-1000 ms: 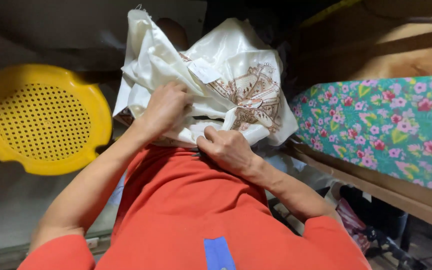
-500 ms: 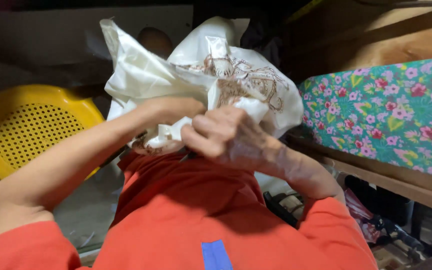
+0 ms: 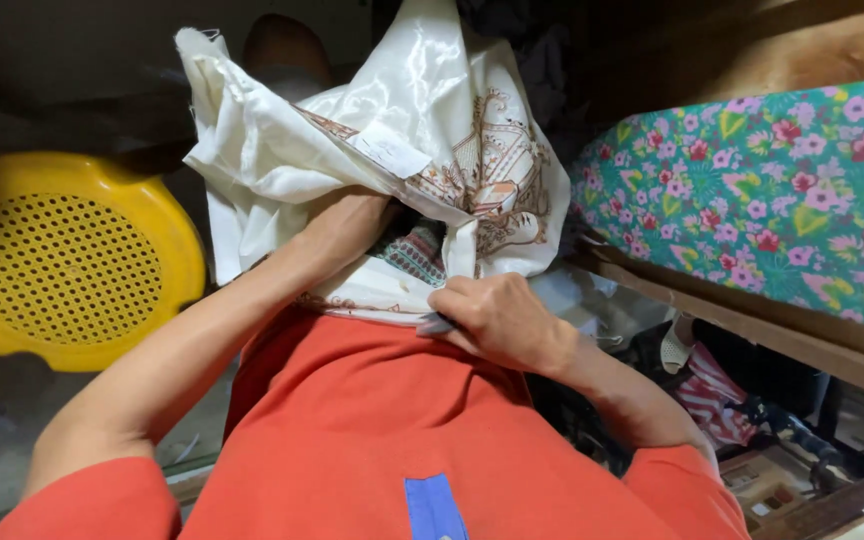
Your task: The person is inspecting a white fabric garment and using thread snips to trim excess threads around the zipper area.
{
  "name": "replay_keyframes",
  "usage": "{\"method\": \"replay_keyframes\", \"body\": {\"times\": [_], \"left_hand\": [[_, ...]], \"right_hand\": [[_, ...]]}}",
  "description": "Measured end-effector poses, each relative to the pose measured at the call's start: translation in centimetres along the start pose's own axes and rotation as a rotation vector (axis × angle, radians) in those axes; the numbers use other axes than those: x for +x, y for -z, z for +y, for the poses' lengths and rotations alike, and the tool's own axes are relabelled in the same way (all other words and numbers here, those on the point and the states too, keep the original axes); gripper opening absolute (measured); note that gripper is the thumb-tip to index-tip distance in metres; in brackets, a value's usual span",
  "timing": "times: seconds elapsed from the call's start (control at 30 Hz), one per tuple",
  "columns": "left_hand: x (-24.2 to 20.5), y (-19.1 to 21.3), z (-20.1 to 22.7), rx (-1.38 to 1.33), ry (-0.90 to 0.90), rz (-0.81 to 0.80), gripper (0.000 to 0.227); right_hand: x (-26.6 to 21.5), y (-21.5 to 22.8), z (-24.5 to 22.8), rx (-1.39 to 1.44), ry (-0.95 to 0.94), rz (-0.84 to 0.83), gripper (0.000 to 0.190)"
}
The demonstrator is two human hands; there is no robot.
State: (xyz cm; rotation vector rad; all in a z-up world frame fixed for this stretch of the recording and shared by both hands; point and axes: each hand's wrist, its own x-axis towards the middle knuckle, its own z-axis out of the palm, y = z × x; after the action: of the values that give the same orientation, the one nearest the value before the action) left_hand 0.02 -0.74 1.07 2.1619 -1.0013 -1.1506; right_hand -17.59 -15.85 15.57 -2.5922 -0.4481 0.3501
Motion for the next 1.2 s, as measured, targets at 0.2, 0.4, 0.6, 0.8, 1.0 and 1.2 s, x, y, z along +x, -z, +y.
{"method": "replay_keyframes", "body": {"times": [0.2,0.4,0.6,0.8,1.0,1.2], "left_hand": [[-0.6,0.0,-0.6,-0.134,-0.233,0.065,0.018],[-6.0,8.5,4.3,-0.236,-0.640,0.236,0.007],[-7.6,10.7,6.3,-0.379,-0.609,0.361,0.004],[-9.5,13.0,5.7,-0.523,-0.551,0.498,0.013],[-17.4,18.4,12.3,-0.464,-0.625,0.317,0.021],[-9.6,14.1,5.2,-0.381,-0.436,0.332,0.012]], "right_hand": [[1.0,-0.9,1.1,0.145,-0.356,0.119,0.032],[2.6,-1.7,2.5,0.033,-0.557,0.400,0.065],[4.9,-0.6,2.0,-0.027,-0.555,0.725,0.031],[6.6,6.1,0.3,0.180,-0.300,0.799,0.013],[4.2,13.1,-0.8,0.874,0.137,0.263,0.017],[6.8,5.1,6.2,0.971,-0.120,0.082,0.008]]}}
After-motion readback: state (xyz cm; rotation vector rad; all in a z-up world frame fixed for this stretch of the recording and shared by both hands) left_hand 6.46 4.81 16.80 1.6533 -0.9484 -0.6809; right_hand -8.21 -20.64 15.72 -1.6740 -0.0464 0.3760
